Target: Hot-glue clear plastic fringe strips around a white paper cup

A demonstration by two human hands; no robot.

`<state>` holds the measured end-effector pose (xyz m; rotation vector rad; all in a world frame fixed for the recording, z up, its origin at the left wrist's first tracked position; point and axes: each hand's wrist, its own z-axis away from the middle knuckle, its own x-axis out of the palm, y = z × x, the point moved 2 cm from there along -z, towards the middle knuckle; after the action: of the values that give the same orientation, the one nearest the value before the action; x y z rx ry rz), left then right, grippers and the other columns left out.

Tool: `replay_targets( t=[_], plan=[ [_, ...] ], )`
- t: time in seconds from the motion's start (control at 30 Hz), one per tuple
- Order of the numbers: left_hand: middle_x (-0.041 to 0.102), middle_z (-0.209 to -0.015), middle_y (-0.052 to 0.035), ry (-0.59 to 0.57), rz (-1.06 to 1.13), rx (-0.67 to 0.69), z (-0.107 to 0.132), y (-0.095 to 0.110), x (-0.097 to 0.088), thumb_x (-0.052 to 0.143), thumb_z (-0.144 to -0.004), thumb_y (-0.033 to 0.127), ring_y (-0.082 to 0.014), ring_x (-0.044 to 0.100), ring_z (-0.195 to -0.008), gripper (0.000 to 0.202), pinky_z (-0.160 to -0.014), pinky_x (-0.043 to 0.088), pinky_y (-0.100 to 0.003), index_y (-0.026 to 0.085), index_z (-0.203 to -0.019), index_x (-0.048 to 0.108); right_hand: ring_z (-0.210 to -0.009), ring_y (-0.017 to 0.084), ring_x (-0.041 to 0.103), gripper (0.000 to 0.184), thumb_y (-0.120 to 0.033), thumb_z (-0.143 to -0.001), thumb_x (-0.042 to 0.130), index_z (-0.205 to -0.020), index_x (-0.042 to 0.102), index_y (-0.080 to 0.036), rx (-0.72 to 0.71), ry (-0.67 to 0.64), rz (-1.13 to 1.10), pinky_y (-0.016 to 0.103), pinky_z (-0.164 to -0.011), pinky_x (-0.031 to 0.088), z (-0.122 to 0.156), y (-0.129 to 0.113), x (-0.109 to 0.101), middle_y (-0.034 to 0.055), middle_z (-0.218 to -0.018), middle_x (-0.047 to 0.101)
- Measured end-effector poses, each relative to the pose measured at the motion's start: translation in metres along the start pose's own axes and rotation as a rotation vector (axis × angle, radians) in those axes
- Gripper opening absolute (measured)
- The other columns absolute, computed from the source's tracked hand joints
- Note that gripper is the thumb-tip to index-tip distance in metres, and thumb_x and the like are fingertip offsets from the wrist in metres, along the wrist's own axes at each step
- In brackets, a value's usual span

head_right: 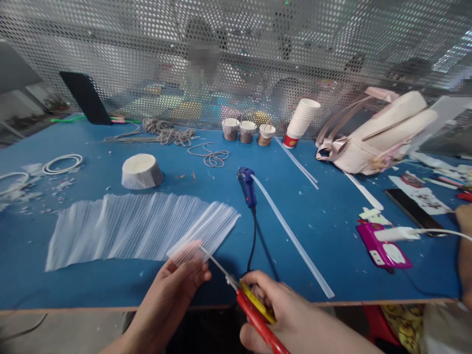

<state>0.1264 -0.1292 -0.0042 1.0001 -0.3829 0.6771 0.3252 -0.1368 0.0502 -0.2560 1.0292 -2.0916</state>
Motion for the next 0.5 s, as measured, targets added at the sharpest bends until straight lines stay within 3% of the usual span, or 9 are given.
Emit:
replay_targets(
  t=[0.13, 0.5],
  plan=[
    [0.065, -0.073, -0.0005, 0.001, -0.002, 0.000, 0.0004, -0.0017, -0.0009, 0.078, -0.067, 0.018, -0.0122, 0.062, -0.064, 0.020, -0.062, 0.056, -0.025, 0.015, -0.084, 0.067, -0.059, 0.007, 0.039, 0.029, -0.030, -0.086, 0.058, -0.113, 0.051, -0.022, -0.034, -0.020, -0.055, 0.018, -0.055, 0.034, -0.0023, 0.0026, -0.0001, -0.0041, -0.078, 0.047],
    [0.065, -0.076, -0.0003, 0.027, 0.010, 0.004, 0.0040, 0.0000, 0.0060, 0.079, -0.065, 0.017, -0.0124, 0.062, -0.067, 0.023, -0.064, 0.057, -0.025, 0.015, -0.084, 0.067, -0.058, 0.006, 0.035, 0.031, -0.032, -0.085, 0.061, -0.111, 0.048, -0.021, -0.035, -0.048, -0.081, 0.018, -0.053, 0.031, -0.0034, -0.0033, 0.0022, -0.0062, -0.073, 0.041]
  ],
)
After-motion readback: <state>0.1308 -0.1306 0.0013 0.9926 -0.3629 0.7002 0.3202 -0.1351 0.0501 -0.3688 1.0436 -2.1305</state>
